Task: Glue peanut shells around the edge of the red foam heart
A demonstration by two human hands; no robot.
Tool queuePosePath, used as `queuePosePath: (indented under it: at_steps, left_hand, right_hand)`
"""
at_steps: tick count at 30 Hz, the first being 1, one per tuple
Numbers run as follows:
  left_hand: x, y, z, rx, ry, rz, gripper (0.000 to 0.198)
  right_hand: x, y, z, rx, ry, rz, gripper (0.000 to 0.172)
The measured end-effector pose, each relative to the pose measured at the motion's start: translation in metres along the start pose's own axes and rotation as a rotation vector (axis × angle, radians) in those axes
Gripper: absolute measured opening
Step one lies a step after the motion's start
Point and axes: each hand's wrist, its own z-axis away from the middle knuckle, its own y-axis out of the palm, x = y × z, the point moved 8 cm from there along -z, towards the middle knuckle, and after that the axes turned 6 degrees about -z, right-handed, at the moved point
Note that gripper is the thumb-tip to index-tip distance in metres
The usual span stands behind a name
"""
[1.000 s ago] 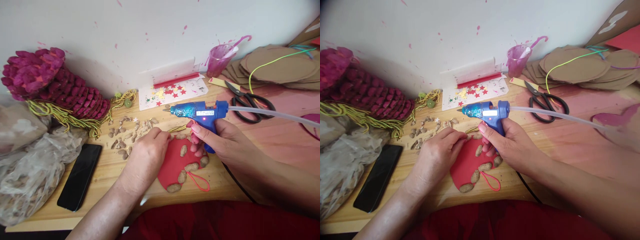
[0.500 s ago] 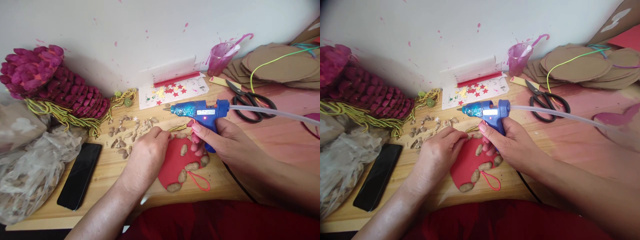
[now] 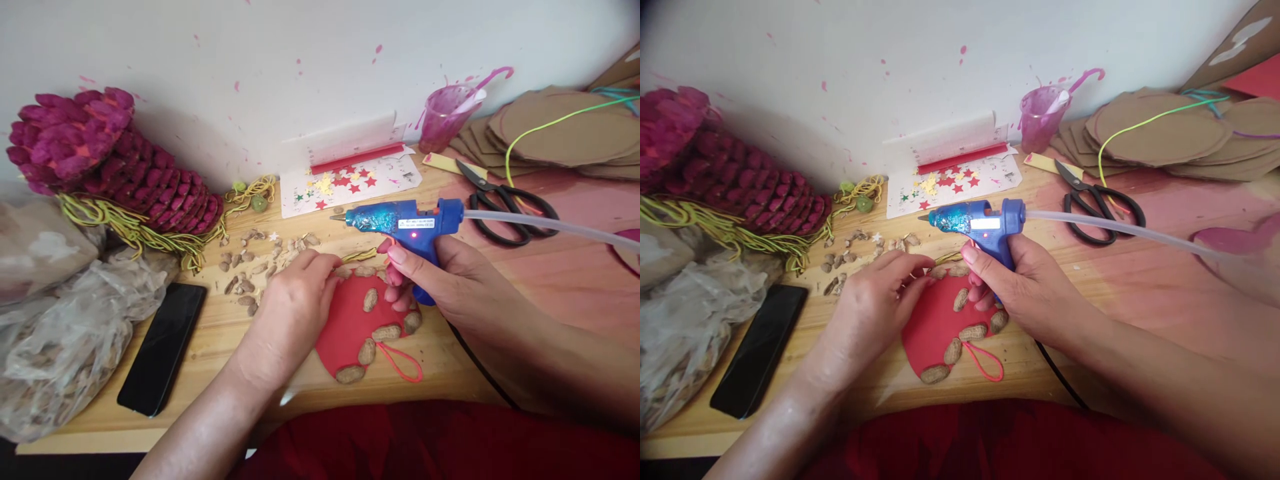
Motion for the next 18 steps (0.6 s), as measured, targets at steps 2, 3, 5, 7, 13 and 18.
queuePosePath:
  at_steps: [2, 3, 5, 7, 13, 18]
  left_hand:
    - [0.006, -0.0036, -0.0007, 0.012, -0.055, 0.082, 0.018]
    - [0.0083, -0.0048, -0.0011, 0.02, -0.075, 0.112, 0.019]
    - [0.0109, -0.006, -0.0021, 0.028, -0.095, 0.146, 0.021]
    - [0.0116, -0.0057, -0.0028, 0.027, -0.1, 0.15, 0.022]
    - [0.0082, -0.0017, -0.0009, -0.016, -0.096, 0.115, 0.015]
    - [0.0067, 0.0004, 0.0001, -0.052, -0.112, 0.111, 0.014]
  right_hand:
    - [0.0001, 0.0004, 0.0003, -0.002, 0.005, 0.001, 0.037]
    - [0.0004, 0.0003, 0.0006, -0.004, 0.005, 0.002, 0.037]
    - [0.0009, 0.0001, 0.0009, -0.003, 0.004, 0.006, 0.037]
    - [0.001, -0.0007, 0.0008, -0.005, 0.007, 0.003, 0.038]
    - [0.0008, -0.0011, -0.0002, -0.009, 0.026, -0.012, 0.039]
    - [0.0003, 0.0004, 0.0009, -0.01, 0.022, -0.003, 0.038]
